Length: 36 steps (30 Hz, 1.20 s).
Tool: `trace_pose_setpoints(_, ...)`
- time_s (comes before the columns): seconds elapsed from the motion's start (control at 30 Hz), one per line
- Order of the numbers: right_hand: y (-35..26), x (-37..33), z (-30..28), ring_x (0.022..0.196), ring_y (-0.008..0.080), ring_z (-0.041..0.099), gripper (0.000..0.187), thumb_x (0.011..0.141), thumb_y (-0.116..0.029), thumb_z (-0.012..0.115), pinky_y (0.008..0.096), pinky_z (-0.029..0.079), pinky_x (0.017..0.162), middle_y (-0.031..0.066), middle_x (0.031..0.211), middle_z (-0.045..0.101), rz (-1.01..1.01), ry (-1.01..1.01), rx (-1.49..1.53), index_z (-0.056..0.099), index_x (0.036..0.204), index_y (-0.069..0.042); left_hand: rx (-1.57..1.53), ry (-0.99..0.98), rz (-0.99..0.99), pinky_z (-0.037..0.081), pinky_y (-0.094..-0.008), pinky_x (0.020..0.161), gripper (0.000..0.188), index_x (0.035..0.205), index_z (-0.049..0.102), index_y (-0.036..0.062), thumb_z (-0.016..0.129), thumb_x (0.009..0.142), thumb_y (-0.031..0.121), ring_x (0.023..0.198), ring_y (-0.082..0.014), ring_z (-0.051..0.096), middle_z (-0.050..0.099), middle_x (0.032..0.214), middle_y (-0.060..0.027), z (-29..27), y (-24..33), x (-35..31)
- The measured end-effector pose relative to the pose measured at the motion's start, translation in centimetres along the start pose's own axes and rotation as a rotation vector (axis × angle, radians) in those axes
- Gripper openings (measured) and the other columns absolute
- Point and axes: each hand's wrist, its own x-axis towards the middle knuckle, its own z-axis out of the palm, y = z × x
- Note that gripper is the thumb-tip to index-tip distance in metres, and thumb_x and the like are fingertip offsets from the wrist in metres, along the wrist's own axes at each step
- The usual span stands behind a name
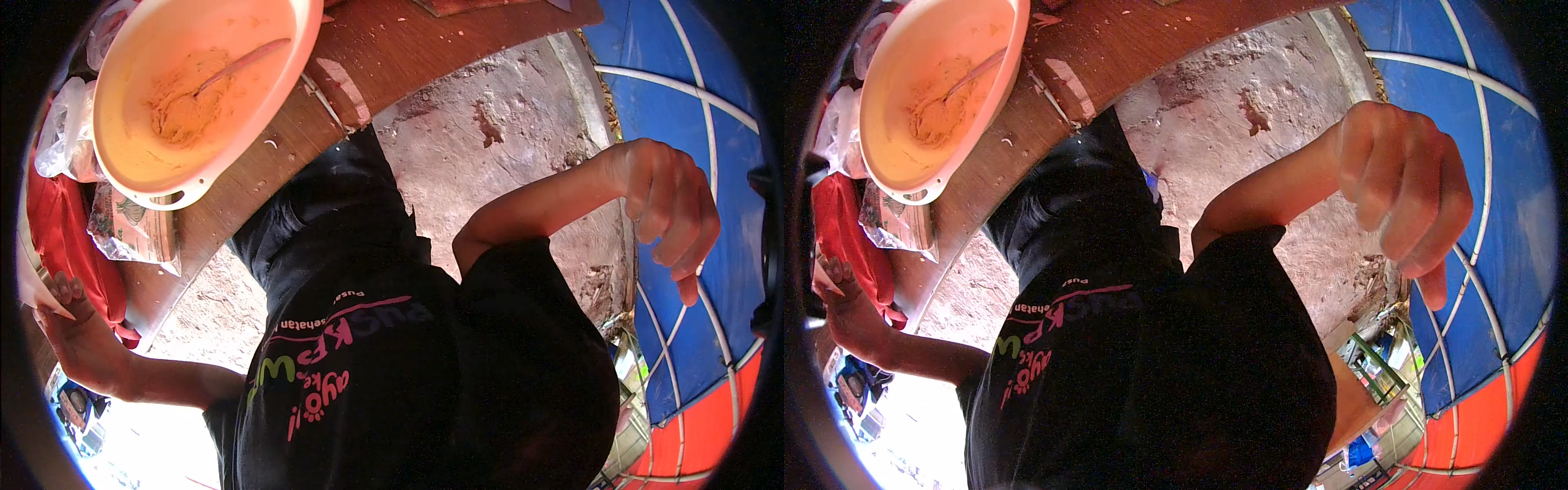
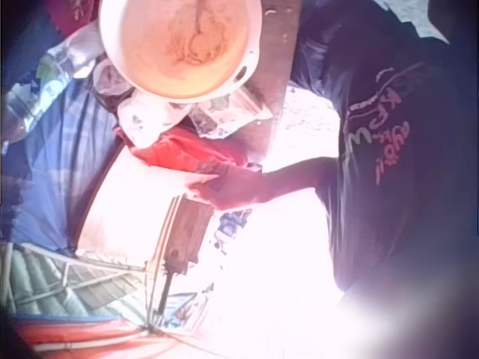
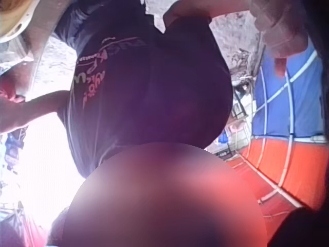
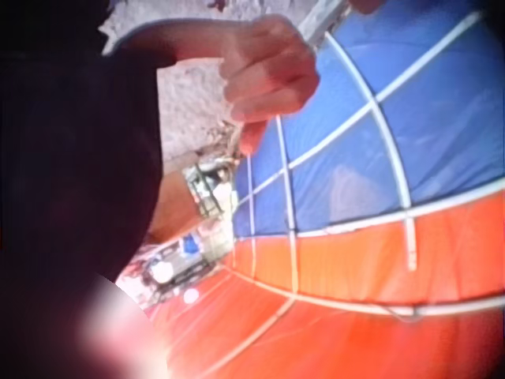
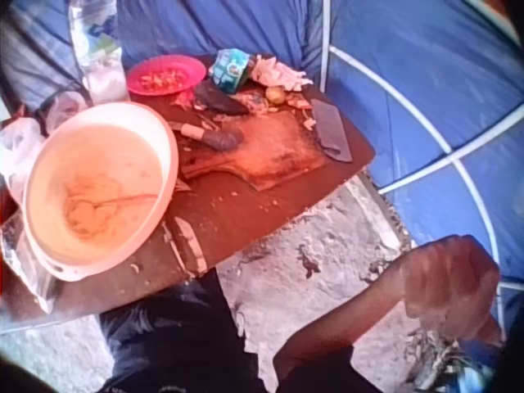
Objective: The person repeatedly scoops a brown paste from a pink bowl using a small knife and spreads it onto triangular paper wrappers. They fold each wrapper into a cone shape and place it on the table. The process is repeated multiple times with the same materials.
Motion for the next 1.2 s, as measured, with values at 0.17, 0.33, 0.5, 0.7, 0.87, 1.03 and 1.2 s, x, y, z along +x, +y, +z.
trace_pose_setpoints(0.17, 1.0, 1.4, -0.6, 0.056, 0.0107, 0.056, 0.016, 0.089, -0.021, 0.07, 0.0205, 0.039, 0.048, 0.0048, 0.076, 0.065, -0.006, -0.053, 0.167, 0.068, 0.085, -0.006, 0.722, -0.018, 0.288, 0.05, -0.0378, 0.092, 0.03, 0.117, 0.056, -0.0097, 0.053, 0.096, 0.012, 0.101, -0.0278, 0.061, 0.06, 0.113, -0.0169, 1.0, -0.8, -0.3)
trace_pose_setpoints(0.33, 4.9, 4.9, 3.1, 0.079, 0.0254, 0.062, 0.031, 0.086, -0.023, 0.072, 0.0367, 0.05, 0.069, 0.0123, 0.09, 0.062, -0.123, -0.213, 0.997, 0.061, 0.103, 0.001, 0.419, -0.027, 0.2, 0.05, -0.0357, 0.091, 0.032, 0.119, 0.058, -0.0024, 0.059, 0.095, 0.019, 0.097, -0.0248, 0.064, 0.064, 0.106, -0.0127, 0.0, -1.4, 0.2)
trace_pose_setpoints(0.5, 9.3, 4.4, 7.3, 0.098, 0.0363, 0.059, 0.068, 0.079, -0.036, 0.081, 0.0449, 0.052, 0.076, 0.0238, 0.118, 0.054, 0.381, 0.523, 0.811, 0.05, 0.122, 0.006, -0.81, -0.404, -0.15, 0.047, -0.0354, 0.083, 0.023, 0.112, 0.054, -0.004, 0.048, 0.099, 0.013, 0.093, -0.0215, 0.055, 0.055, 0.099, -0.0153, -0.6, -1.5, 1.0)
trace_pose_setpoints(0.7, 6.8, 5.7, 7.6, 0.098, 0.0376, 0.057, 0.057, 0.094, -0.049, 0.049, 0.0483, 0.048, 0.08, 0.0243, 0.117, 0.054, -0.308, 0.185, 0.916, 0.048, 0.121, 0.001, -0.944, -0.334, -0.265, 0.047, -0.0302, 0.084, 0.03, 0.121, 0.046, -0.0098, 0.049, 0.097, 0.008, 0.094, -0.0225, 0.053, 0.055, 0.105, -0.0162, 1.6, -1.4, 2.8)
trace_pose_setpoints(0.87, 14.6, 3.0, 5.3, 0.132, 0.0314, 0.038, 0.084, 0.09, -0.058, 0.054, 0.0512, 0.029, 0.109, 0.0195, 0.147, 0.033, -0.013, 0.669, 0.825, 0.031, 0.147, -0.001, -1.306, -0.481, -0.462, 0.041, -0.036, 0.083, 0.035, 0.116, 0.045, -0.0075, 0.052, 0.083, 0.002, 0.094, -0.0225, 0.046, 0.044, 0.103, -0.0122, 3.5, -1.1, 5.2)
trace_pose_setpoints(1.03, 14.2, 0.3, 1.5, 0.15, 0.0222, 0.011, 0.096, 0.088, -0.055, 0.063, 0.0512, 0.006, 0.12, 0.0054, 0.164, 0.001, -0.093, 1.124, 0.71, 0.014, 0.154, -0.007, -1.156, -0.487, -0.372, 0.041, -0.0367, 0.095, 0.068, 0.145, 0.023, -0.0089, 0.056, 0.087, 0.007, 0.108, -0.027, 0.046, 0.045, 0.117, -0.0206, 4.3, -1.1, 6.6)
trace_pose_setpoints(1.2, 14.0, 2.1, 0.4, 0.149, 0.0275, 0.018, 0.1, 0.085, -0.063, 0.06, 0.0509, 0.012, 0.119, 0.012, 0.162, 0.014, 0.266, 0.944, -0.185, 0.016, 0.155, -0.006, -1.059, -0.695, -0.278, 0.041, -0.0366, 0.093, 0.067, 0.141, 0.024, -0.0132, 0.054, 0.086, 0.008, 0.105, -0.027, 0.045, 0.045, 0.111, -0.0191, 4.3, -2.1, 7.9)
